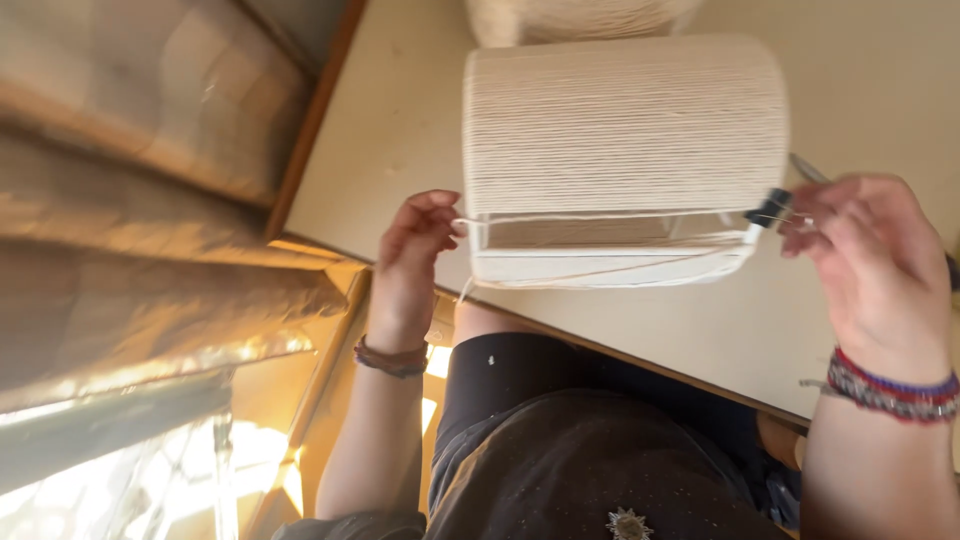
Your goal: Wrapping twine around a lampshade frame to create a textured surface
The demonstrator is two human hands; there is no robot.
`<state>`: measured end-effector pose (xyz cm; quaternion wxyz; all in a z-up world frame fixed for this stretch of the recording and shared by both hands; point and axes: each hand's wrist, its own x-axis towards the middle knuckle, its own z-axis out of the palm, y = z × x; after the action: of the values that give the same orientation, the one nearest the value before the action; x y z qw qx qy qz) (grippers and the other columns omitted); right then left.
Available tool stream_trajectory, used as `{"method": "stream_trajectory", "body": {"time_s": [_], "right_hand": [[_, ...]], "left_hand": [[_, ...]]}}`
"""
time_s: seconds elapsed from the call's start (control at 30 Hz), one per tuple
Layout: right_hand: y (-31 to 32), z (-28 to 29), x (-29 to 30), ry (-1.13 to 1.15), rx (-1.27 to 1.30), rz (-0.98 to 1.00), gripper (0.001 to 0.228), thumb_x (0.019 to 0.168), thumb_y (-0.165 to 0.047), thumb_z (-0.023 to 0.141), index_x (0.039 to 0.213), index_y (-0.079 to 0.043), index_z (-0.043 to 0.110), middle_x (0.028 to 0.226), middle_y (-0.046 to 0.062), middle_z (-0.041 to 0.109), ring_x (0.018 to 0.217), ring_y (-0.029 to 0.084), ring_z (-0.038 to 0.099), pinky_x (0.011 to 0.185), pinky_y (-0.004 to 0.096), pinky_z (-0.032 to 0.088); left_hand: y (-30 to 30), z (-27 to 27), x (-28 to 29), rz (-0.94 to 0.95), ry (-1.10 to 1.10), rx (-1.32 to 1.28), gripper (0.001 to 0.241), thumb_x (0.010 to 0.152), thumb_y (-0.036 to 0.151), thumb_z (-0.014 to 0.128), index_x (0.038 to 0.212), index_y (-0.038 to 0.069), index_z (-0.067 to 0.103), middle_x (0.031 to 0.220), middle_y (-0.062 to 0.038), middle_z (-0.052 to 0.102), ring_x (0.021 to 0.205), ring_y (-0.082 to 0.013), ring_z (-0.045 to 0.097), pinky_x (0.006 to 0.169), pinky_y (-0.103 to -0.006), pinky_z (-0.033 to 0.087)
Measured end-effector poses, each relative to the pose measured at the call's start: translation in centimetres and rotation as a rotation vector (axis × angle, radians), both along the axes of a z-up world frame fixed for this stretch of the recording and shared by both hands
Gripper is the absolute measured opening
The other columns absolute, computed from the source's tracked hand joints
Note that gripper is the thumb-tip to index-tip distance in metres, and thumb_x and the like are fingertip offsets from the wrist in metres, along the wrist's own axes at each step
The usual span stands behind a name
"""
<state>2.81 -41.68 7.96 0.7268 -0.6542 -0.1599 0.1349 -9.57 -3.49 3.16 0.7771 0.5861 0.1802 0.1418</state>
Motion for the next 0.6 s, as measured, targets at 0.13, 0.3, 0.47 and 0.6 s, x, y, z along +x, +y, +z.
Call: {"method": "stream_trajectory", "body": {"time_s": [0.13,0.3,0.47,0.6], "right_hand": [[0.4,-2.3,-2.5,0.087,0.120,-0.034,0.031,0.105,-0.014,0.056,0.134,-0.003,0.052,0.127,0.013,0.064,0.111,0.026,0.069,0.098,0.032,0.063],[3.8,-2.4,-5.7,0.073,-0.002,-0.219,0.032,0.103,-0.004,0.059,0.131,-0.010,0.046,0.129,0.010,0.063,0.123,0.023,0.066,0.100,0.028,0.050],[3.4,-3.2,-5.5,0.074,0.033,-0.226,0.035,0.104,-0.008,0.058,0.137,-0.009,0.046,0.126,0.009,0.062,0.114,0.017,0.062,0.099,0.031,0.052],[3.3,-2.8,-4.4,0.073,0.104,-0.157,0.028,0.109,-0.008,0.048,0.136,-0.005,0.051,0.119,0.011,0.068,0.109,0.023,0.071,0.078,0.021,0.050]], "left_hand": [[0.7,-2.0,-2.8,-0.258,0.191,0.673,0.069,0.079,0.004,0.052,0.147,0.013,0.044,0.135,-0.010,0.065,0.118,-0.0238,0.063,0.099,-0.0375,0.049],[0.1,-4.6,-3.6,-0.572,0.382,0.861,0.054,0.093,0.036,0.065,0.139,0.013,0.049,0.087,-0.004,0.069,0.083,-0.0268,0.069,0.072,-0.0423,0.051],[1.7,-0.5,-1.9,-0.384,0.434,0.494,0.019,0.101,0.028,0.051,0.096,0.017,0.066,0.083,0.005,0.067,0.075,-0.0091,0.059,0.069,-0.0243,0.040],[2.9,-0.9,-1.0,-0.247,0.097,0.193,0.017,0.106,0.011,0.050,0.096,0.014,0.064,0.097,0.002,0.069,0.067,-0.0071,0.036,0.066,-0.0208,0.034]]}}
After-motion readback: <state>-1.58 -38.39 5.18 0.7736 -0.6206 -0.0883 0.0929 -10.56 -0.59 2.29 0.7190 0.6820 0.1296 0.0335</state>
